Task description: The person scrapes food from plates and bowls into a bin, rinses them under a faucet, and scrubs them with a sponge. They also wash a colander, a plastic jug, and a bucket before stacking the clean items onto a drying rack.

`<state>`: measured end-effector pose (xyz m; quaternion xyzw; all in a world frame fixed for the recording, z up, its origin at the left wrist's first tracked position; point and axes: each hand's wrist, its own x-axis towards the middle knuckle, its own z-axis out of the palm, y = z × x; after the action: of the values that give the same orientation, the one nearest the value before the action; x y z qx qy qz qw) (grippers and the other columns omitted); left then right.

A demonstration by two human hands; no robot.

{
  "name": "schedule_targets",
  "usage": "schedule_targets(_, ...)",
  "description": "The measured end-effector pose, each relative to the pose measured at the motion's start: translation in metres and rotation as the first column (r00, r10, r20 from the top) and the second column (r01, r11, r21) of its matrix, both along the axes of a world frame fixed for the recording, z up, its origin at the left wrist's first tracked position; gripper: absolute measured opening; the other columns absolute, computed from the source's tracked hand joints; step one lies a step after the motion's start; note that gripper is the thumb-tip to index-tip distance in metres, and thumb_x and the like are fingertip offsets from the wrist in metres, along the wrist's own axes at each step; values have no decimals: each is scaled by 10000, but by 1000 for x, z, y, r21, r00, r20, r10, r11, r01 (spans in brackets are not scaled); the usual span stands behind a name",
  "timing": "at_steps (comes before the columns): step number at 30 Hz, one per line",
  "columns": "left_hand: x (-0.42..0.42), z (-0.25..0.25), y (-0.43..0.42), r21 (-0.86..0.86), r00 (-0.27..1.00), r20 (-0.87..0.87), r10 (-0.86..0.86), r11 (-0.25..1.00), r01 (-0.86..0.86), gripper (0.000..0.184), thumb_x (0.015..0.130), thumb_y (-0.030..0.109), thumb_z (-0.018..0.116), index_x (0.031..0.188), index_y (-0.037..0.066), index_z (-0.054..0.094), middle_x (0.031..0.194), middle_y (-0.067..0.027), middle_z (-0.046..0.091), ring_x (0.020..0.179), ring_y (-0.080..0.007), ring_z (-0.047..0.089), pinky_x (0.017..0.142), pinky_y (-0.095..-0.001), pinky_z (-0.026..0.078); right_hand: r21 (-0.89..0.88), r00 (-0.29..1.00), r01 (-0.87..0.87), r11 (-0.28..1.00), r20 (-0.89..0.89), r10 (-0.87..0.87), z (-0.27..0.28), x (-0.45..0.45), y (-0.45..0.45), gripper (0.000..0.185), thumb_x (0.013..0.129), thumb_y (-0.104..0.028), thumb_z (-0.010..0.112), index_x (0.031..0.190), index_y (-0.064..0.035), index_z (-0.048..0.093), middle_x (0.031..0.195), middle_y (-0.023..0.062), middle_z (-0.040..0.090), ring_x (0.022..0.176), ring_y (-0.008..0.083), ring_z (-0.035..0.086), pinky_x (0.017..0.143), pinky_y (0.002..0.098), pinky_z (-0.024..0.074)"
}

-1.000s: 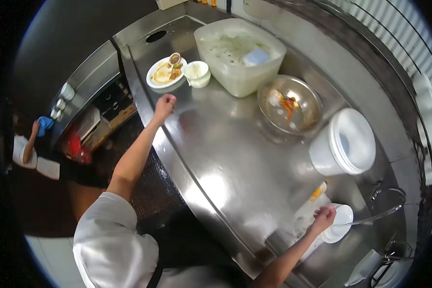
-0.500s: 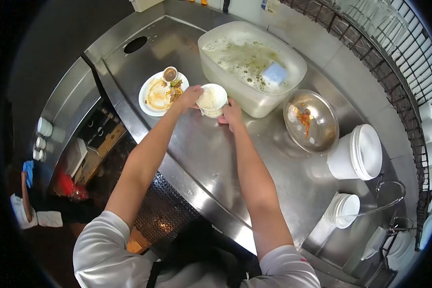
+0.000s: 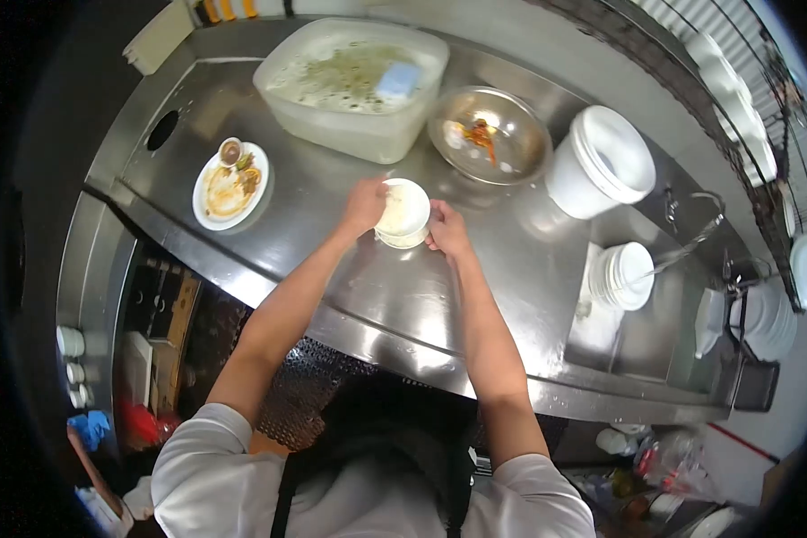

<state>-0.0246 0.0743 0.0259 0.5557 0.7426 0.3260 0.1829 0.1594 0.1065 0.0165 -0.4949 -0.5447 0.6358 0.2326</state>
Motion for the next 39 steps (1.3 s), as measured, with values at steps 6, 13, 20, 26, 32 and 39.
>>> schedule_targets(6,13,-41,23,7,812,543,214,966,-259,238,882,143,468,1018,1,601,1003,-227,606,958,-399,556,808,-453,435,112,973,59,992,215,-83,1,57,-3,266,805,-72,539,1060,-22,597,797,54,598,522,135,541,448,280,462)
schedule_targets(13,-27,-16,-5,-108,990,2,144,984,-143,253,887,151,455,1023,-8,596,1001,-234,605,973,-396,557,812,-462,434,747,855,-248,617,468,-224,17,44,-39,362,766,-244,654,1073,-62,589,997,140,596,916,294,578,782,433,477)
schedule_targets(20,-20,7,-35,235,950,-299,-89,958,164,289,869,192,498,1117,64,576,1108,-168,565,1116,-342,478,951,-424,378,573,602,-696,433,794,-83,3,37,-41,436,757,-374,646,1080,-93,561,1121,122,549,1081,286,504,931,469,338)
schedule_targets(26,-27,12,-30,-6,602,-589,-539,748,663,403,831,275,574,1167,56,531,1200,-144,484,1159,-350,410,956,-440,374,452,515,-765,458,857,15,5,35,-32,398,773,-369,614,1048,-84,567,1012,151,608,956,300,590,836,443,427)
schedule_targets(32,-46,-9,-26,-34,768,-412,-491,850,526,505,774,313,629,1155,-2,525,1167,-205,482,1103,-382,450,940,-439,388,339,447,-720,605,894,31,22,28,-37,454,788,-437,581,1029,-53,560,967,179,628,830,334,631,743,435,484)
schedule_targets(39,4,-5,-28,-125,615,-498,-611,753,646,443,692,246,687,1049,8,576,987,-204,585,908,-350,584,795,-428,474,668,689,-692,274,724,-26,0,55,-21,557,773,-524,580,1093,-69,548,999,175,618,845,358,623,765,445,479)
